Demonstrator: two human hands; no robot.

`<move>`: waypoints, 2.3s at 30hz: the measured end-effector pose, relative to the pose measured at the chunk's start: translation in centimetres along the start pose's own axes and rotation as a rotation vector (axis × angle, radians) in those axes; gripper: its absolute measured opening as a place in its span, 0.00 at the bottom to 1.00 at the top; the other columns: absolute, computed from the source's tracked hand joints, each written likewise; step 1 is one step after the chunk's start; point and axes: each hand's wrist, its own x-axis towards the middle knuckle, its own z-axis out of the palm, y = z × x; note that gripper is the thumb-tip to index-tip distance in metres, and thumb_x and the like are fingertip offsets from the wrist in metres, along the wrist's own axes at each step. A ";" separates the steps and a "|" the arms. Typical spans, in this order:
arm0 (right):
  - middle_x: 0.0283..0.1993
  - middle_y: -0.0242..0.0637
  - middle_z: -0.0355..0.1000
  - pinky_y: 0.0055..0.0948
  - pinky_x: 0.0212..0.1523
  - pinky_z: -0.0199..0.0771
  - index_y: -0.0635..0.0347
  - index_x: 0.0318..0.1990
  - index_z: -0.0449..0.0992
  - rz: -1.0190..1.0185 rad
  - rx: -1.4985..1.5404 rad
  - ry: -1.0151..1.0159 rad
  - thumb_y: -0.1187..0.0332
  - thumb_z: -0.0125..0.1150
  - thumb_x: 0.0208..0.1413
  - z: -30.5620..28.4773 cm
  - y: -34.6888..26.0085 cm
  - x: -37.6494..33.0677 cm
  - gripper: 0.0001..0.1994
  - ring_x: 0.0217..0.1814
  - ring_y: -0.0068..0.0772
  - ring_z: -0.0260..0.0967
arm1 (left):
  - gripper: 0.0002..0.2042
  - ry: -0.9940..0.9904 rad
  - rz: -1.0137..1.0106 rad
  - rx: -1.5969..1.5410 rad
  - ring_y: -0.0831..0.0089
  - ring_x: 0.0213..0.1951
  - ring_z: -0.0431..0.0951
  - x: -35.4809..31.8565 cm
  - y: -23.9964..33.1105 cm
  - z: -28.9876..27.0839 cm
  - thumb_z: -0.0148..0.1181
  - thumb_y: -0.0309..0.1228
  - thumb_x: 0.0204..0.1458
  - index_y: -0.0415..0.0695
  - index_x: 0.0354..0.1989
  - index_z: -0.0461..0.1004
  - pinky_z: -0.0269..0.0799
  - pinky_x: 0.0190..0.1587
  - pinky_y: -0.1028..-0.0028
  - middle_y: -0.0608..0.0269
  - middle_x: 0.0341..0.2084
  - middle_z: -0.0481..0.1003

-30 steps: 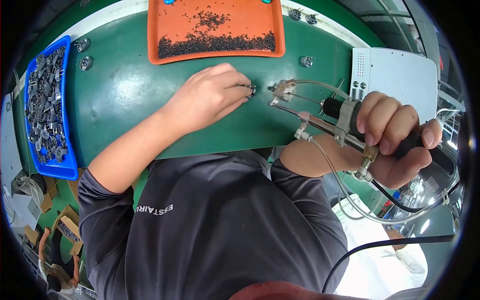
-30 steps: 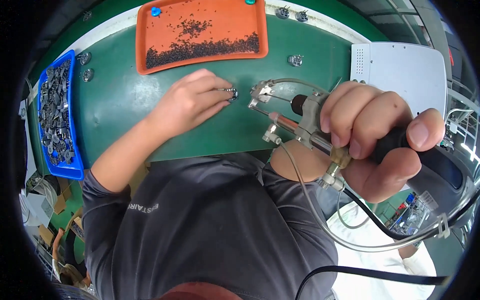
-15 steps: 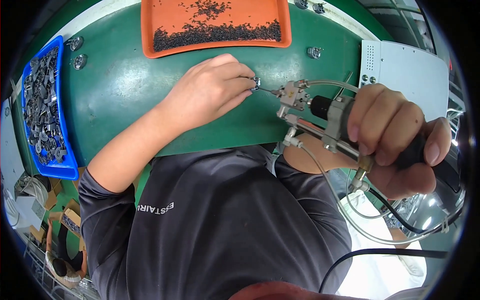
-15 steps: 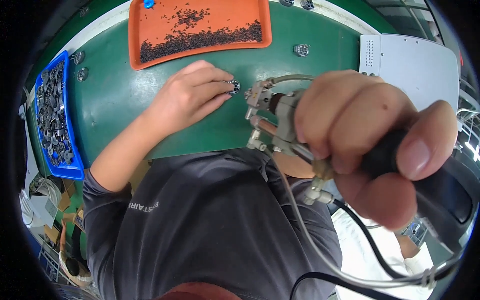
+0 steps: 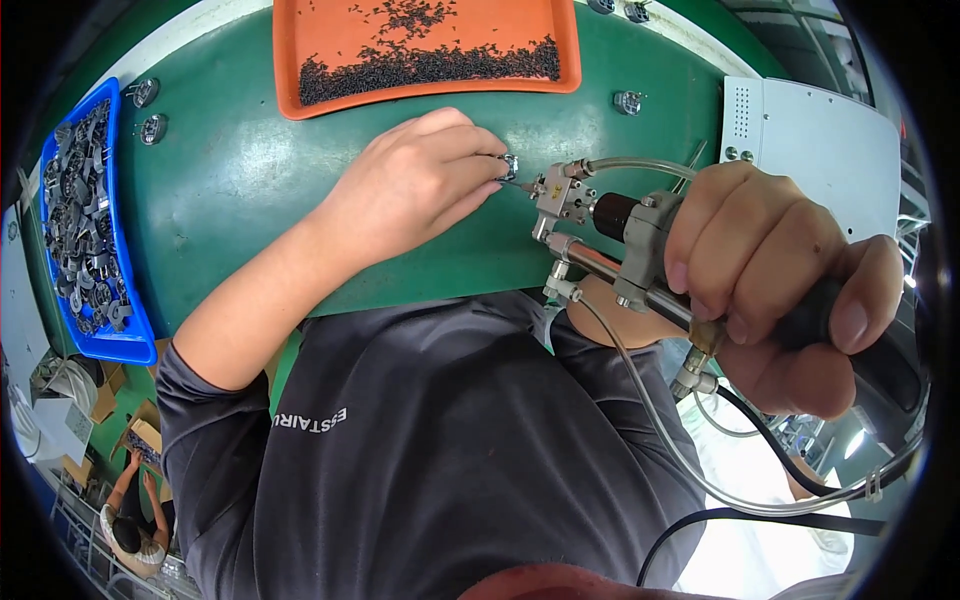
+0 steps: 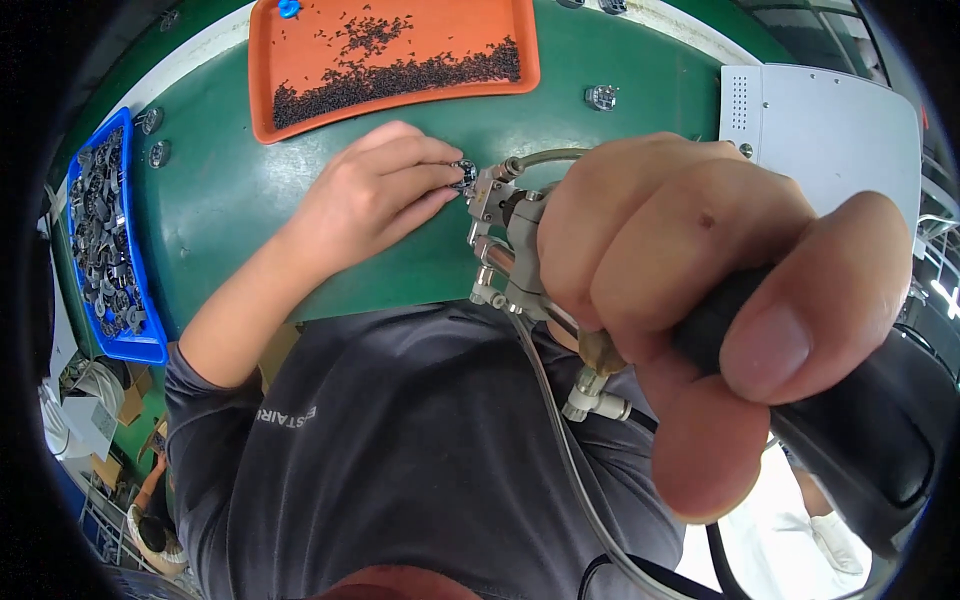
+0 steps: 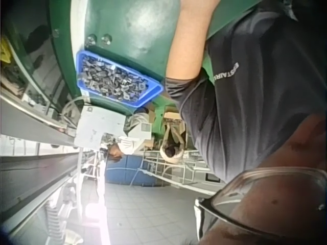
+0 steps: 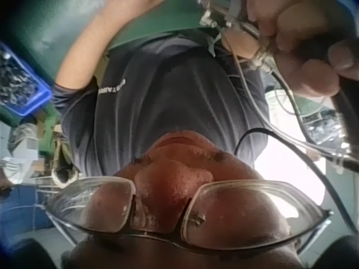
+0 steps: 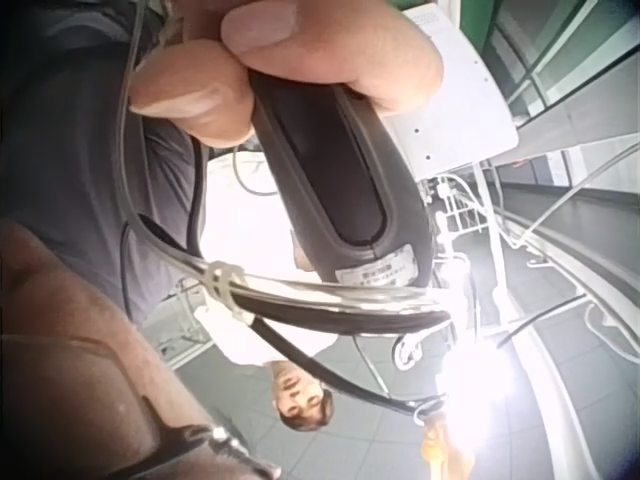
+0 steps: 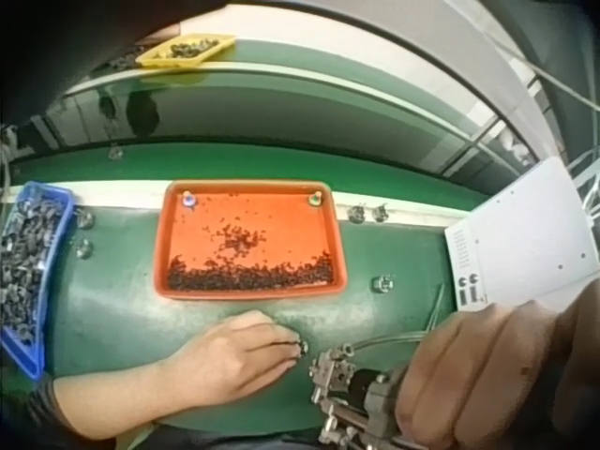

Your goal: The person assembles small metal components using a pneumatic assembly tool at a manufacturing workbench.

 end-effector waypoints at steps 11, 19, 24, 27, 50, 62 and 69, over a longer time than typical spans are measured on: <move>0.20 0.27 0.66 0.27 0.18 0.67 0.52 0.43 0.62 -0.060 -0.032 -0.044 0.63 0.66 0.65 1.8 0.1 1.8 0.15 0.17 0.23 0.63 | 0.07 -0.027 0.037 0.034 0.55 0.41 0.80 0.0 0.2 0.1 0.69 0.22 0.49 0.37 0.36 0.81 0.80 0.42 0.62 0.54 0.39 0.81; 0.22 0.29 0.68 0.27 0.17 0.67 0.56 0.44 0.65 -0.222 0.088 0.168 0.67 0.68 0.61 2.6 0.5 0.3 0.14 0.17 0.25 0.65 | 0.06 0.004 -0.004 -0.010 0.60 0.42 0.79 -1.0 0.7 -0.2 0.67 0.27 0.51 0.40 0.36 0.81 0.78 0.45 0.62 0.62 0.38 0.79; 0.22 0.23 0.66 0.21 0.20 0.69 0.51 0.50 0.64 -0.373 0.005 0.283 0.56 0.62 0.67 0.3 -2.1 -1.3 0.16 0.19 0.21 0.65 | 0.08 0.141 0.010 0.447 0.61 0.43 0.81 -3.8 -0.3 -9.8 0.68 0.25 0.48 0.43 0.37 0.80 0.78 0.44 0.63 0.60 0.39 0.81; 0.23 0.23 0.66 0.22 0.21 0.68 0.49 0.51 0.63 -0.321 -0.112 0.319 0.54 0.62 0.67 0.0 -1.7 -1.5 0.16 0.19 0.21 0.65 | 0.06 0.467 -0.268 0.836 0.57 0.40 0.82 -7.1 -1.3 -20.6 0.72 0.25 0.46 0.44 0.33 0.84 0.77 0.46 0.61 0.59 0.35 0.84; 0.28 0.26 0.65 0.29 0.30 0.66 0.48 0.59 0.68 -0.249 -0.039 0.183 0.50 0.56 0.71 -1.2 -2.0 -0.9 0.18 0.25 0.25 0.64 | 0.12 0.005 -0.504 0.731 0.52 0.45 0.85 1.5 -20.1 -24.6 0.64 0.33 0.59 0.40 0.46 0.84 0.79 0.51 0.64 0.50 0.42 0.84; 0.28 0.27 0.67 0.29 0.29 0.67 0.48 0.58 0.69 -0.121 -0.053 0.085 0.49 0.56 0.70 -1.6 -1.6 -1.1 0.18 0.26 0.24 0.65 | 0.07 -0.072 -0.022 0.107 0.63 0.41 0.80 0.7 0.6 -1.8 0.71 0.26 0.47 0.42 0.35 0.84 0.76 0.45 0.64 0.64 0.38 0.80; 0.26 0.27 0.67 0.28 0.28 0.69 0.46 0.56 0.68 -0.108 0.007 0.047 0.49 0.59 0.69 -0.8 -0.6 -0.3 0.18 0.24 0.25 0.66 | 0.07 -0.035 -0.012 0.068 0.65 0.42 0.79 0.6 0.1 -0.7 0.70 0.29 0.50 0.42 0.36 0.84 0.76 0.45 0.64 0.66 0.38 0.79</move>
